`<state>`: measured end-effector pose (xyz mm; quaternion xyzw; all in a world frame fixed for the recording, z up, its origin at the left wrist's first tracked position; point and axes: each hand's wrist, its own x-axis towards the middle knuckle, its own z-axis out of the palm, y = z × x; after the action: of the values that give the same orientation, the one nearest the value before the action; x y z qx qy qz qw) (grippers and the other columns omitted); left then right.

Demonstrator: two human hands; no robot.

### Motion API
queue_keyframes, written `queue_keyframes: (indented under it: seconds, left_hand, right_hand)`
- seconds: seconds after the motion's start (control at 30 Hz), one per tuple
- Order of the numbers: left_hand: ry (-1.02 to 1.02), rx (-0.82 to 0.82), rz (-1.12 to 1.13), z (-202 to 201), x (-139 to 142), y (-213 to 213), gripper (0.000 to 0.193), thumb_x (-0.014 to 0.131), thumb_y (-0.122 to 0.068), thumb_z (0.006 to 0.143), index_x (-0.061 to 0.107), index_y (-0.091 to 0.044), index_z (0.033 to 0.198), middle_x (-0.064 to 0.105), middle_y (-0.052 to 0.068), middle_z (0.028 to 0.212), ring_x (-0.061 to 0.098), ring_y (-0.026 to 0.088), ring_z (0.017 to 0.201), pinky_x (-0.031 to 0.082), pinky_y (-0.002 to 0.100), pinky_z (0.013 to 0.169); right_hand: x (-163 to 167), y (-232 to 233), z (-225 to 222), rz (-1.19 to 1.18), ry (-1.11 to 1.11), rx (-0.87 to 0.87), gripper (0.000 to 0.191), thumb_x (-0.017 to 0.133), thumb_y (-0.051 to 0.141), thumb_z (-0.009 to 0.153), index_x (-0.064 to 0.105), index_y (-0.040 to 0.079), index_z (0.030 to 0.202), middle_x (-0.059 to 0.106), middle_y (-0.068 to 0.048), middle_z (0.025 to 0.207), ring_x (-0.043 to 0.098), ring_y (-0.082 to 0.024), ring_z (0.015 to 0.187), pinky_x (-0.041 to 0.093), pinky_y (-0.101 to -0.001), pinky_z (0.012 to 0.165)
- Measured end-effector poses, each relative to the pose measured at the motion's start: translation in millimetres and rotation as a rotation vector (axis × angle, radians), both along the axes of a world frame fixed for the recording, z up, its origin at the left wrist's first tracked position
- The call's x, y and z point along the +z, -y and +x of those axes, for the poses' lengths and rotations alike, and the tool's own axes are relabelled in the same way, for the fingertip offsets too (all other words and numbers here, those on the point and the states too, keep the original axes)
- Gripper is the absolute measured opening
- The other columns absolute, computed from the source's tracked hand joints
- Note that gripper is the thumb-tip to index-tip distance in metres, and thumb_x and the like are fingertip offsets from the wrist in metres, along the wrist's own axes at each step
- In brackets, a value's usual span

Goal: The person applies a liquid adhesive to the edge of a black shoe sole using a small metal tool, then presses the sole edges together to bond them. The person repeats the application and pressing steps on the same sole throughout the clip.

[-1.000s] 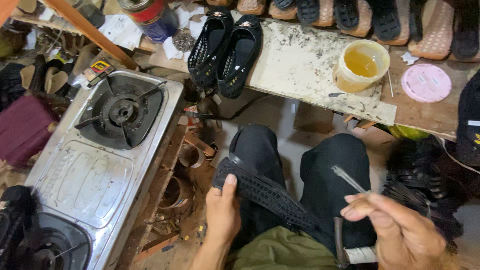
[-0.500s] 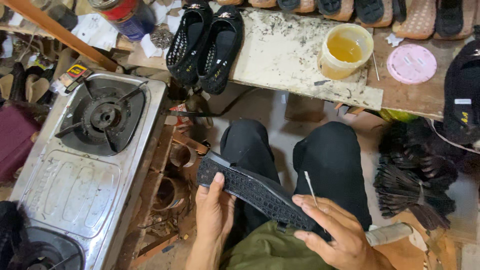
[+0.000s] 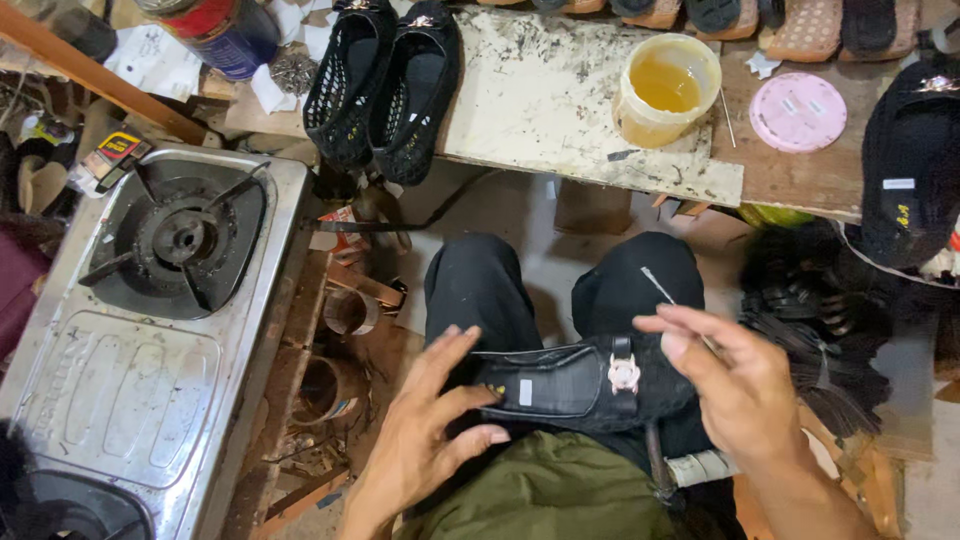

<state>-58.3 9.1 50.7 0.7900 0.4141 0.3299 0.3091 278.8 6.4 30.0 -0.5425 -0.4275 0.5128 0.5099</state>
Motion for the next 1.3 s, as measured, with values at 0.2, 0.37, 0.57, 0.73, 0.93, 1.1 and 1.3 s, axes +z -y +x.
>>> queue_keyframes:
  seconds: [0.2, 0.37, 0.57, 0.73, 0.93, 1.1, 1.3]
  left_hand:
    - [0.356, 0.047, -0.434, 9, -7, -1, 0.017, 0.074, -0.015, 0.092, 0.072, 0.001, 0.098, 0.073, 0.013, 0.115, 0.071, 0.023, 0.104, 0.054, 0.034, 0.093]
    - [0.709, 0.184, -0.639, 44, -33, 9, 0.012, 0.071, -0.009, 0.093, 0.071, 0.002, 0.094, 0.069, 0.011, 0.108, 0.063, 0.017, 0.099, 0.049, 0.031, 0.091]
    - [0.834, 0.077, -0.662, 60, -41, 17, 0.011, 0.073, -0.008, 0.091, 0.071, 0.002, 0.097, 0.055, 0.007, 0.137, 0.055, 0.02, 0.122, 0.045, 0.036, 0.104]
    - [0.772, -0.04, -0.787, 50, -42, 11, 0.02, 0.068, -0.016, 0.095, 0.073, 0.0, 0.107, 0.058, 0.007, 0.137, 0.054, 0.02, 0.128, 0.042, 0.036, 0.11]
    - [0.748, 0.101, -0.716, 54, -53, 4, 0.018, 0.071, -0.014, 0.095, 0.076, 0.002, 0.102, 0.064, 0.008, 0.12, 0.06, 0.018, 0.114, 0.045, 0.033, 0.103]
    - [0.76, 0.279, -0.742, 60, -61, 5, 0.017, 0.072, -0.014, 0.093, 0.078, 0.0, 0.101, 0.065, 0.006, 0.113, 0.061, 0.014, 0.105, 0.049, 0.03, 0.094]
    - [0.729, 0.309, -0.682, 63, -64, 6, 0.017, 0.073, -0.014, 0.094, 0.078, 0.001, 0.097, 0.066, 0.007, 0.111, 0.062, 0.016, 0.104, 0.049, 0.031, 0.093]
  right_hand:
    - [-2, -14, -1, 0.019, -0.492, -0.045, 0.045, 0.058, 0.013, 0.103, 0.055, -0.006, 0.143, 0.061, -0.023, 0.131, 0.066, -0.031, 0.101, 0.057, -0.046, 0.085]
    - [4, -2, -45, -0.003, -0.171, 0.112, 0.057, 0.062, 0.006, 0.093, 0.046, -0.003, 0.147, 0.059, -0.024, 0.144, 0.068, -0.034, 0.119, 0.058, -0.0468, 0.095]
    - [-1, 19, -74, 0.035, -0.086, 0.263, 0.08, 0.072, -0.005, 0.083, 0.034, -0.003, 0.153, 0.046, -0.02, 0.155, 0.049, -0.029, 0.14, 0.047, -0.0444, 0.107]
    - [3, 24, -77, 0.073, -0.024, 0.376, 0.083, 0.074, -0.007, 0.081, 0.035, -0.004, 0.154, 0.048, -0.021, 0.156, 0.052, -0.029, 0.139, 0.045, -0.0423, 0.11]
    - [-6, 24, -74, 0.048, -0.141, 0.394, 0.071, 0.068, -0.007, 0.087, 0.039, -0.006, 0.152, 0.049, -0.023, 0.155, 0.054, -0.03, 0.14, 0.045, -0.0428, 0.114]
    - [-18, 22, -66, -0.082, -0.132, 0.296, 0.055, 0.063, -0.003, 0.092, 0.049, -0.005, 0.145, 0.065, -0.022, 0.14, 0.065, -0.027, 0.127, 0.051, -0.0398, 0.109]
    - [-21, 22, -65, -0.144, -0.022, 0.267, 0.047, 0.065, 0.001, 0.091, 0.06, -0.005, 0.137, 0.074, -0.017, 0.128, 0.07, -0.021, 0.115, 0.055, -0.034, 0.1]
